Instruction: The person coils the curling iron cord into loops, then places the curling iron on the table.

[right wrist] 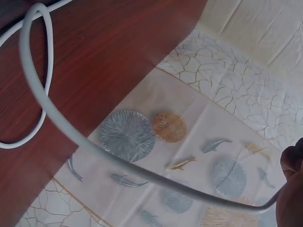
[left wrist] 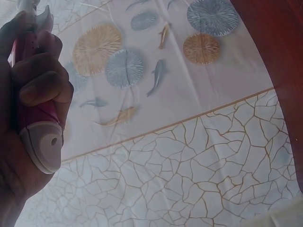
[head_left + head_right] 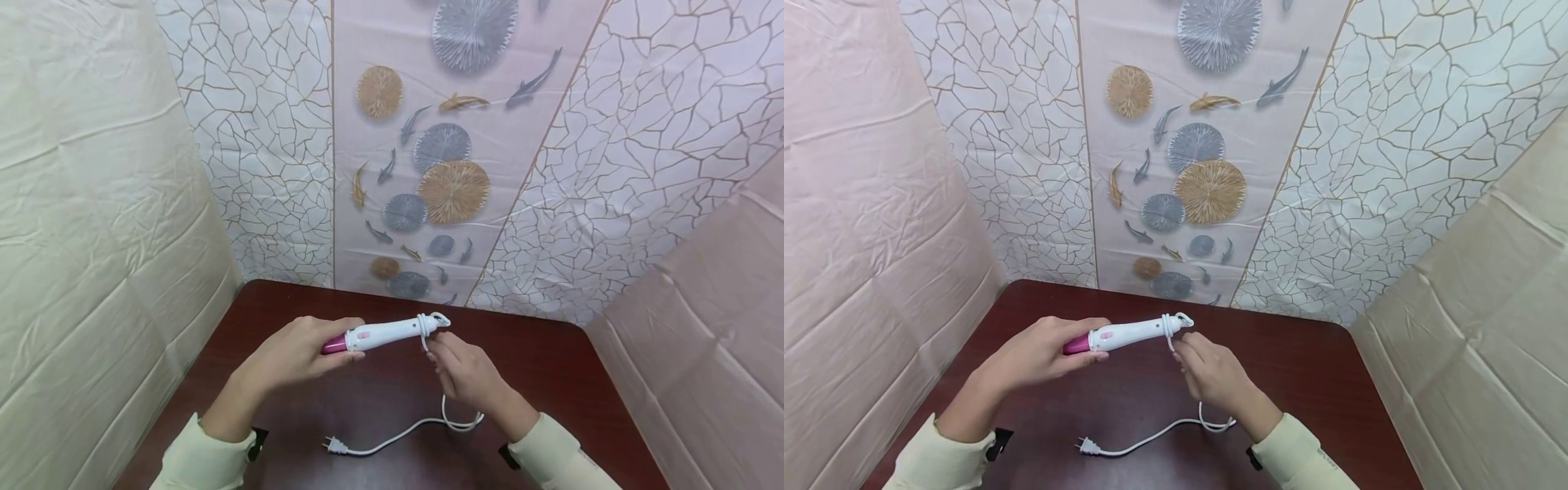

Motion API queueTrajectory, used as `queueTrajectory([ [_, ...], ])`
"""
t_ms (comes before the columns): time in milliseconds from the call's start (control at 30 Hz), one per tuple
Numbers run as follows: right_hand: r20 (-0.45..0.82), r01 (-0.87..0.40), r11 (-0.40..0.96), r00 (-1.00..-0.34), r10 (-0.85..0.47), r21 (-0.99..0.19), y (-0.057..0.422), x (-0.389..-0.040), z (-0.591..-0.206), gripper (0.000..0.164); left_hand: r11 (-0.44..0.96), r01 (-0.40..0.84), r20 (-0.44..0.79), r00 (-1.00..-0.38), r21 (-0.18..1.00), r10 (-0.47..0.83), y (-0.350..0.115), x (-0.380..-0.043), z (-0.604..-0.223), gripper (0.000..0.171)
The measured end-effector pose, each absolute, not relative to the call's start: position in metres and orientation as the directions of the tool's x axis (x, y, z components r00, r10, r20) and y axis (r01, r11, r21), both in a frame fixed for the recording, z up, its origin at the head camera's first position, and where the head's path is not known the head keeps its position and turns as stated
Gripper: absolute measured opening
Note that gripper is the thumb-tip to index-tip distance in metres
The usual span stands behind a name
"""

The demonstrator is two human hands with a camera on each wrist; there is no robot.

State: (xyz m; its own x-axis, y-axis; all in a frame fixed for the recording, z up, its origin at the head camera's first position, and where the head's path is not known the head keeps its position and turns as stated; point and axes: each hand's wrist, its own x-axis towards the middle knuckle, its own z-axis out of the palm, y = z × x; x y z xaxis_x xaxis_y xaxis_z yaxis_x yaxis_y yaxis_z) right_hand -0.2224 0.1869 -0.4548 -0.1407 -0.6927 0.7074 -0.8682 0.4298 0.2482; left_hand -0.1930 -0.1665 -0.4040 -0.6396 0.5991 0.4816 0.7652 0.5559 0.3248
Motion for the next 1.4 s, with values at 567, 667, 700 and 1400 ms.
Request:
queueTrajectory([
  [567,0.665,-0.882,0.320,-0.011,-0.747,0.345,0.188,-0.200,-0.417,0.027,0.594,0.707,0.353,-0.706,0.383,0.613,-0.164,-0.203,-0.411,0.038],
  [667,0.684,-0.880,0.309,0.025,-0.729,0.361,0.187,-0.199,-0.406,0.028,0.594,0.705,0.342,-0.708,0.388,0.617,-0.162,-0.203,-0.411,0.036],
  [700,0.691,-0.876,0.307,0.041,-0.721,0.371,0.186,-0.198,-0.402,0.028,0.595,0.703,0.336,-0.710,0.390,0.619,-0.162,-0.203,-0.411,0.035],
  [1400,0.750,-0.852,0.350,0.074,-0.657,0.391,0.186,-0.229,-0.368,0.035,0.557,0.764,0.344,-0.644,0.326,0.683,-0.149,-0.183,-0.411,0.030],
])
